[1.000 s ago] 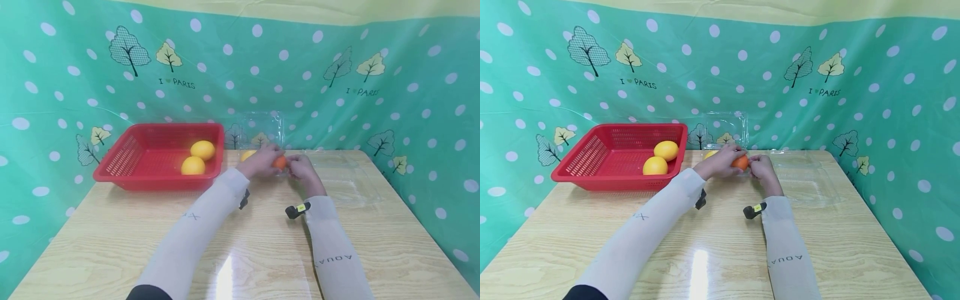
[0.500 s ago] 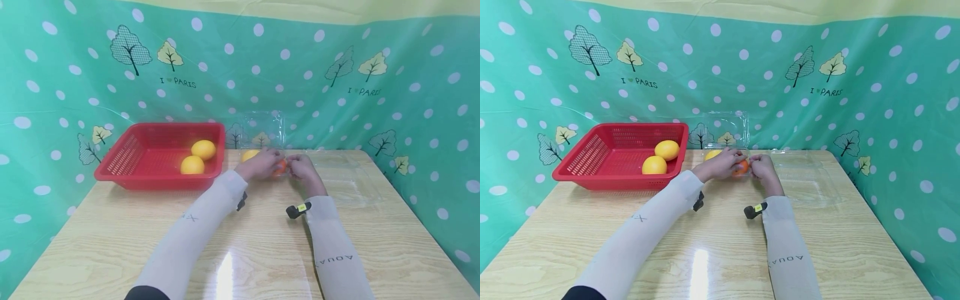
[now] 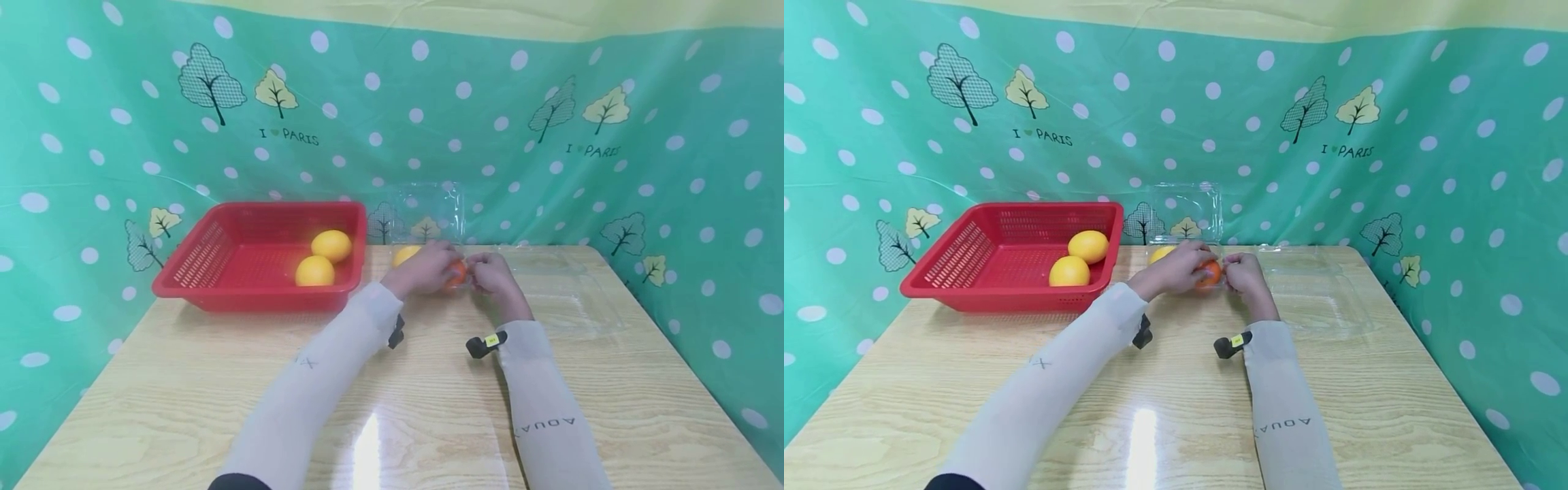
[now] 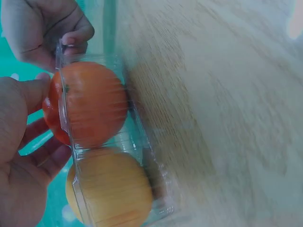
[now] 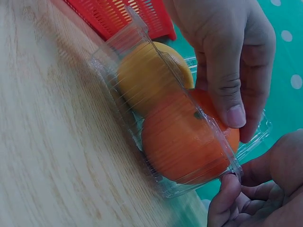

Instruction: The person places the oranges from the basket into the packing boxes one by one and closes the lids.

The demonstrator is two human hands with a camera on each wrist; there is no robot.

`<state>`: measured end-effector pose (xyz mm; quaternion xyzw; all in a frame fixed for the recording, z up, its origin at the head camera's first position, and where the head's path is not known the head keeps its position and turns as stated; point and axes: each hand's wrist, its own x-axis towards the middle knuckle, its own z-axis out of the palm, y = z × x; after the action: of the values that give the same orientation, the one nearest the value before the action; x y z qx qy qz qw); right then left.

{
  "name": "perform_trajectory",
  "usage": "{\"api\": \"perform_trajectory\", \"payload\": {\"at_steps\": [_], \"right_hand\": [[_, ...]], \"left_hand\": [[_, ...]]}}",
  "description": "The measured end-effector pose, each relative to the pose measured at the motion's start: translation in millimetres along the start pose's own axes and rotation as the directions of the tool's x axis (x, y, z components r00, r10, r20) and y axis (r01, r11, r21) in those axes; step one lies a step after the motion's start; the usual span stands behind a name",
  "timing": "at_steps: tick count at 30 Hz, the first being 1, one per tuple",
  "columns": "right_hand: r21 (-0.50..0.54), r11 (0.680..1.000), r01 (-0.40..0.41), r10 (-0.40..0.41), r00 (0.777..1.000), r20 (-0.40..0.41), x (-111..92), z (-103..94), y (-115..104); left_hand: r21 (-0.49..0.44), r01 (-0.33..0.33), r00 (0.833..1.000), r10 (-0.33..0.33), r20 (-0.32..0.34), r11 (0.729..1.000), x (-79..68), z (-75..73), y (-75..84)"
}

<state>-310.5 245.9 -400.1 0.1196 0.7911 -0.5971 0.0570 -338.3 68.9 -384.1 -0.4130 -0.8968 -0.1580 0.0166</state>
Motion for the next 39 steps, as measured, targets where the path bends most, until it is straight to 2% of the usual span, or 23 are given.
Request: {"api": "perform_trajectory", "payload": {"at_steps": [6,10,13,16,18,20,22,26,27,29,31,34,37,39], "right_hand": [[-0.013,1.000,-0.008,0.008,1.000,-0.005,1,-0.5,1],[-0.019,1.000,-0.007,0.007,1.000,-0.003,1,0.2,1],[-0.026,1.000,-0.005,0.005,1.000,0.000,1,0.9,1],[-0.029,1.000,-0.008,0.008,1.000,-0.001,1,1.2,1],[-0.027,1.000,-0.008,0.008,1.000,-0.001,1,1.2,1],[-0.021,1.000,-0.007,0.007,1.000,-0.003,1,0.9,1],[-0.016,1.000,-0.004,0.004,1.000,-0.002,1,0.9,0],[-0.007,1.000,-0.005,0.005,1.000,0.000,1,1.4,-1],[-0.012,1.000,-0.006,0.006,1.000,0.000,0,1.5,-1],[-0.016,1.000,-0.011,0.011,1.000,-0.002,0,1.5,-2],[-0.023,1.000,-0.015,0.015,1.000,-0.007,-1,1.3,-3],[-0.028,0.999,-0.019,0.018,1.000,-0.009,-1,1.1,-2],[-0.025,1.000,-0.017,0.017,1.000,-0.006,0,0.9,-1],[-0.017,1.000,-0.014,0.014,1.000,-0.004,1,0.7,-1]], "left_hand": [[-0.038,0.000,0.997,-0.003,-0.071,0.999,-3.4,0.9,-2.9],[-0.114,0.067,0.989,-0.082,-0.127,0.991,-8.0,0.4,-9.4],[-0.238,0.138,0.972,-0.178,-0.156,0.961,-10.9,-0.8,-14.3],[-0.352,0.170,0.946,-0.252,-0.203,0.920,-11.6,-2.4,-19.2],[-0.393,0.185,0.923,-0.297,-0.246,0.901,-11.9,-3.4,-22.5],[-0.410,0.209,0.890,-0.346,-0.296,0.888,-12.0,-4.3,-26.0],[-0.427,0.250,0.844,-0.412,-0.344,0.869,-12.8,-5.1,-29.5],[-0.463,0.333,0.734,-0.534,-0.419,0.821,-14.5,-5.6,-37.9],[-0.471,0.352,0.712,-0.558,-0.427,0.809,-14.7,-5.5,-39.6],[-0.488,0.374,0.678,-0.592,-0.436,0.788,-14.6,-4.8,-42.4],[-0.512,0.385,0.653,-0.618,-0.437,0.768,-12.8,-2.8,-44.4],[-0.550,0.382,0.627,-0.645,-0.437,0.743,-10.5,-0.8,-45.4],[-0.563,0.386,0.617,-0.658,-0.431,0.731,-9.5,-1.4,-45.5],[-0.582,0.389,0.616,-0.671,-0.413,0.715,-9.8,-3.0,-45.1]]}}
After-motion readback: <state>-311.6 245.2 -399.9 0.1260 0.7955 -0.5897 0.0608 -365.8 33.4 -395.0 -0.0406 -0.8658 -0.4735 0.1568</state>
